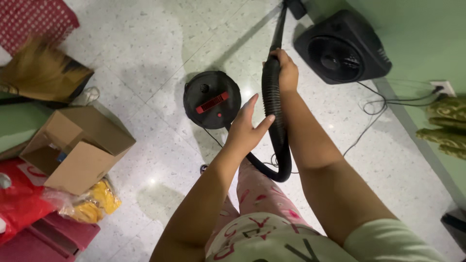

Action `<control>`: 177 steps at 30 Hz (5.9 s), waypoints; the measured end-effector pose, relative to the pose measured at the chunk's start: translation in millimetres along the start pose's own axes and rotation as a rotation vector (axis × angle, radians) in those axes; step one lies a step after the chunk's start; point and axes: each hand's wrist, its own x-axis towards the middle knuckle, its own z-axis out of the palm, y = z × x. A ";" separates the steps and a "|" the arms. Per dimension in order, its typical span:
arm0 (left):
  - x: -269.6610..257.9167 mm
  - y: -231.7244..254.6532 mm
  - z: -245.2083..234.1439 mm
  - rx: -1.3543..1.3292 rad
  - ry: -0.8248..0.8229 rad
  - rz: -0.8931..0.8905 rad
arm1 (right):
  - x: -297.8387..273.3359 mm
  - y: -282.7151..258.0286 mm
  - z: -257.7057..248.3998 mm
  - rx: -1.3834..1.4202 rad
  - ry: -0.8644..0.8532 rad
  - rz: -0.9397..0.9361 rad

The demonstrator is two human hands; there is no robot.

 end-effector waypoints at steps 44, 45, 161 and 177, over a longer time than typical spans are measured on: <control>-74.6 1.9 63.8 0.593 -0.667 0.643 | -229.9 -2.9 -124.0 0.278 -0.120 0.508; -71.4 5.9 66.6 0.588 -0.691 0.621 | -224.2 -1.6 -126.0 0.485 -0.089 0.689; 77.8 -367.5 -5.5 1.063 -0.108 0.052 | -354.3 -92.1 -143.8 -0.373 -0.081 0.275; 59.8 -303.6 84.7 1.011 -0.260 -0.086 | -370.1 -106.8 -130.3 -0.334 -0.032 0.351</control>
